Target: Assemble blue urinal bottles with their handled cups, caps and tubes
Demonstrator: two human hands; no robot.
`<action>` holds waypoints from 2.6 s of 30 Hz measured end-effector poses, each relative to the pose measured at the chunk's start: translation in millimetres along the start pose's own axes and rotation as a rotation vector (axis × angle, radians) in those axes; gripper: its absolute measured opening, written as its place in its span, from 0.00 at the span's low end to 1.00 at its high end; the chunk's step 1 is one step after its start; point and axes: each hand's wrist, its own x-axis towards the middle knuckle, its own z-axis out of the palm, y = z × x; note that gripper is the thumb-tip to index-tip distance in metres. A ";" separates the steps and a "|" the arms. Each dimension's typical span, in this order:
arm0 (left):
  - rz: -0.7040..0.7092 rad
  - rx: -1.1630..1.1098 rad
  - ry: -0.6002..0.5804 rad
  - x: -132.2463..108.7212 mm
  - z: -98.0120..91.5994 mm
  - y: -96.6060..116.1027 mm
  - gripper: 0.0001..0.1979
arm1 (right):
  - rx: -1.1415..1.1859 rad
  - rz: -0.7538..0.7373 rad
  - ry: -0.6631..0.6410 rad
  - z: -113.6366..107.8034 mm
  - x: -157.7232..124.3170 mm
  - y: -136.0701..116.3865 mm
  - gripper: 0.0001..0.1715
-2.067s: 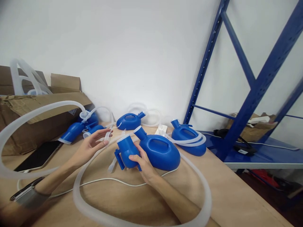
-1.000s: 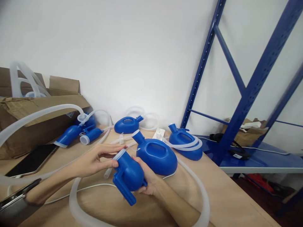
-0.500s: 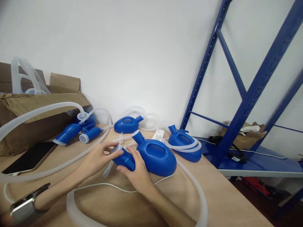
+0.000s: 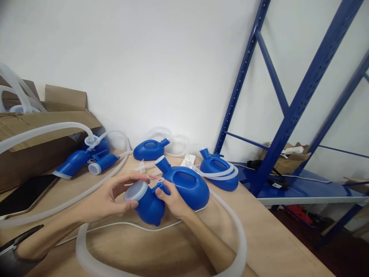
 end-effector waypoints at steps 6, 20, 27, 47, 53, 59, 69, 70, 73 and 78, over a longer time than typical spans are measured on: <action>-0.257 0.181 0.148 11.0 4.5 -6.0 0.30 | -0.055 0.001 0.003 22.1 -4.5 -9.6 0.42; -0.036 0.409 0.135 47.2 25.4 6.8 0.06 | -0.103 -0.172 0.217 27.8 -16.4 9.5 0.35; -0.004 0.526 0.050 47.4 21.8 9.9 0.09 | -0.209 -0.268 0.244 27.5 -15.4 18.2 0.19; 0.160 0.466 -0.140 54.5 10.7 6.3 0.09 | -0.239 -0.246 0.234 22.0 -15.4 15.2 0.20; 0.198 0.421 -0.148 54.0 7.9 -6.9 0.08 | -0.305 -0.232 0.220 17.3 -13.0 21.9 0.18; 0.216 0.445 -0.185 53.9 5.5 -5.1 0.09 | -0.332 -0.234 0.235 16.0 -12.2 21.3 0.19; 0.300 0.636 -0.035 51.8 25.6 -14.0 0.12 | -0.342 -0.238 0.219 14.6 -9.5 18.5 0.16; 0.330 0.634 -0.019 51.1 26.4 -15.6 0.12 | -0.346 -0.240 0.214 14.5 -9.6 18.3 0.16; 0.431 0.607 -0.011 49.2 24.8 -16.9 0.11 | -0.359 -0.235 0.197 15.7 -10.9 16.0 0.16; 0.498 0.634 -0.081 45.8 18.1 -9.1 0.11 | -0.398 -0.250 0.200 19.4 -14.0 14.2 0.15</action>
